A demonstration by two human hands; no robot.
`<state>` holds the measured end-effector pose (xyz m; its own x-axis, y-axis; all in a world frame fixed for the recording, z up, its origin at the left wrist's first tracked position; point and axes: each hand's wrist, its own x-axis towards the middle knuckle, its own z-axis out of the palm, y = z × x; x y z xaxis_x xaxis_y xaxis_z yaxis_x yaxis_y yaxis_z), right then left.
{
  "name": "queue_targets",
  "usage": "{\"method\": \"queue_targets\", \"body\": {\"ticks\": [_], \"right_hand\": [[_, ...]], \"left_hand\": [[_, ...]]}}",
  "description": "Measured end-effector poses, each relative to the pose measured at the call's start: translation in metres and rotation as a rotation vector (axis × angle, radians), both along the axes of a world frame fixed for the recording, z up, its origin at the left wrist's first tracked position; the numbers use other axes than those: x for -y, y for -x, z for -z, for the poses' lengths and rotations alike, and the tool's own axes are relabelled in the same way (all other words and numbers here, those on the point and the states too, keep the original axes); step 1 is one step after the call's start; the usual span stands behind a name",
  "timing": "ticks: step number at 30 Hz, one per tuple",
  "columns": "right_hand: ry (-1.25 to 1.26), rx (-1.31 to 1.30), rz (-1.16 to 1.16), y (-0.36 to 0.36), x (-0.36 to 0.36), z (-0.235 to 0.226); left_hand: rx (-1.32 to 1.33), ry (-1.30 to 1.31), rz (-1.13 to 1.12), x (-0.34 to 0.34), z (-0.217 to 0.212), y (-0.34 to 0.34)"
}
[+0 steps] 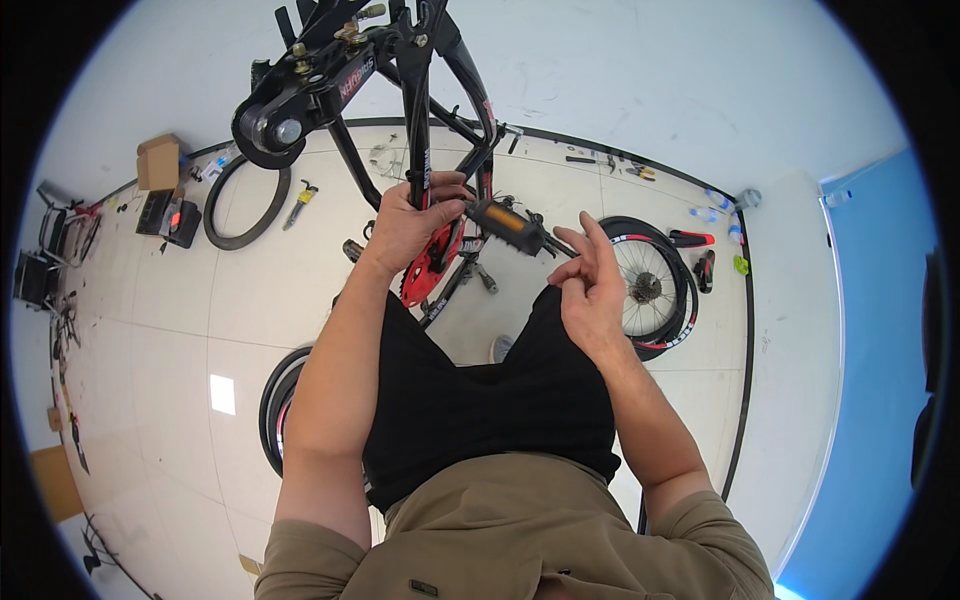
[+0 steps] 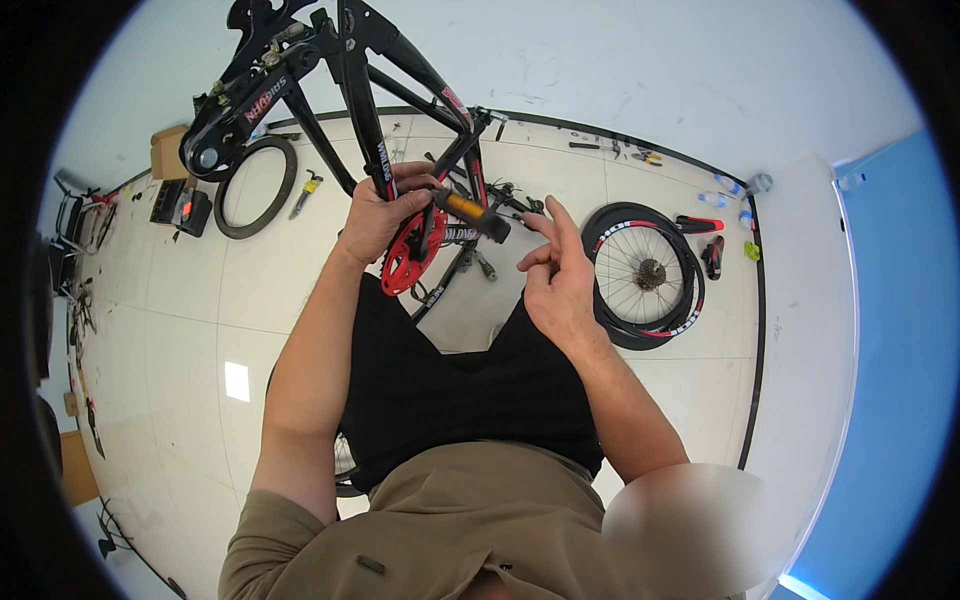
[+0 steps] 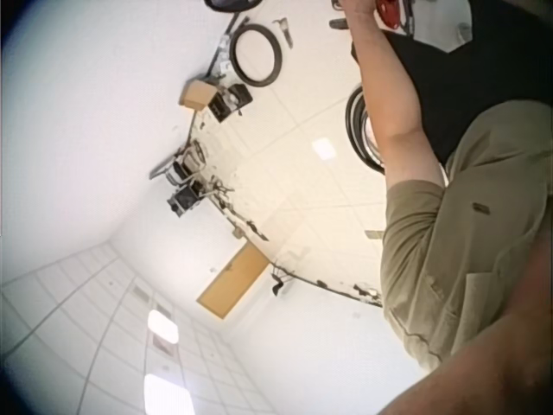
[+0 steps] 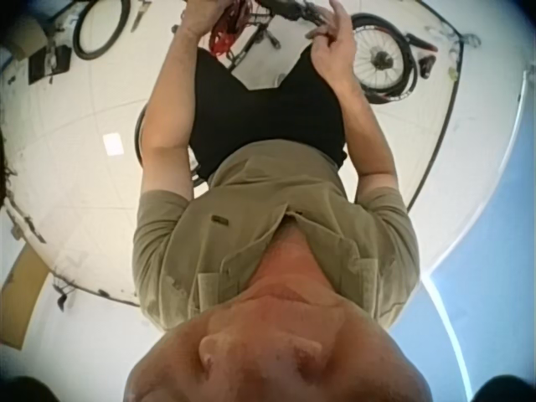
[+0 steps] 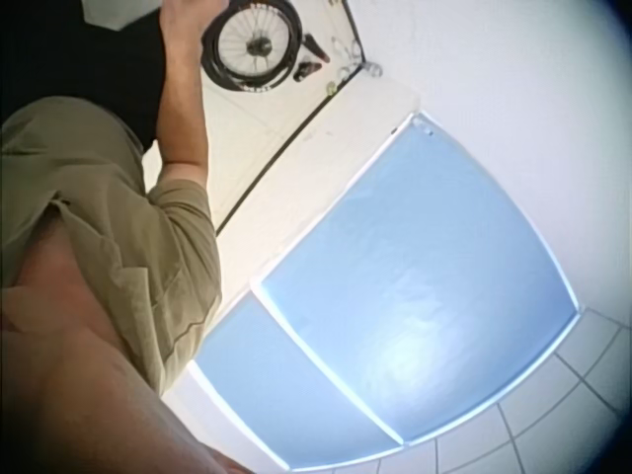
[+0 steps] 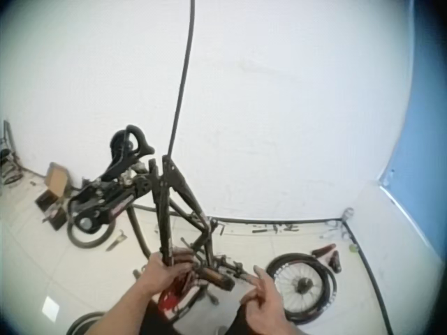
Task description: The person is assembling a bicycle by attaching a pedal to the crank arm and routing a brake cable through the rear derailleur. They manipulate the pedal and derailleur by hand, threading the cable through the mechanism.
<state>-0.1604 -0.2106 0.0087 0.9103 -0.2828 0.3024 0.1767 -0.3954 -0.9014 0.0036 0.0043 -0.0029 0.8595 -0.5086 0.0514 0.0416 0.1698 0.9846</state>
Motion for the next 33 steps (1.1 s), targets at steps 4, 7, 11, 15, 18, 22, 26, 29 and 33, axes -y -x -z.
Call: {"method": "queue_targets", "body": {"ticks": [4, 7, 11, 15, 18, 22, 26, 29, 33], "right_hand": [[0.042, 0.193, -0.076, 0.003, -0.002, -0.008], [0.037, 0.166, -0.264, 0.011, -0.001, -0.008], [0.018, 0.113, -0.306, 0.010, -0.011, -0.007], [0.028, 0.102, -0.311, 0.012, -0.013, -0.010], [0.079, 0.063, -0.348, 0.013, -0.012, -0.009], [0.042, 0.165, -0.229, 0.007, -0.015, -0.019], [-0.067, 0.185, -0.177, -0.001, -0.003, -0.024], [-0.061, 0.146, -0.219, 0.002, 0.005, -0.015], [-0.070, 0.085, -0.219, 0.006, 0.001, -0.010]], "left_hand": [[-0.011, -0.002, -0.009, -0.001, -0.001, 0.002], [-0.015, -0.007, -0.010, 0.000, -0.001, 0.002], [-0.015, -0.001, -0.007, 0.000, 0.001, 0.001], [-0.007, 0.012, -0.004, -0.001, 0.002, 0.001], [-0.007, -0.012, -0.007, 0.000, -0.001, 0.002], [-0.006, -0.015, -0.006, -0.001, 0.004, 0.000], [-0.014, -0.022, -0.006, 0.000, -0.002, 0.001], [-0.021, -0.003, 0.004, -0.001, -0.001, 0.001], [-0.026, -0.014, -0.004, 0.000, -0.002, 0.002]]}}
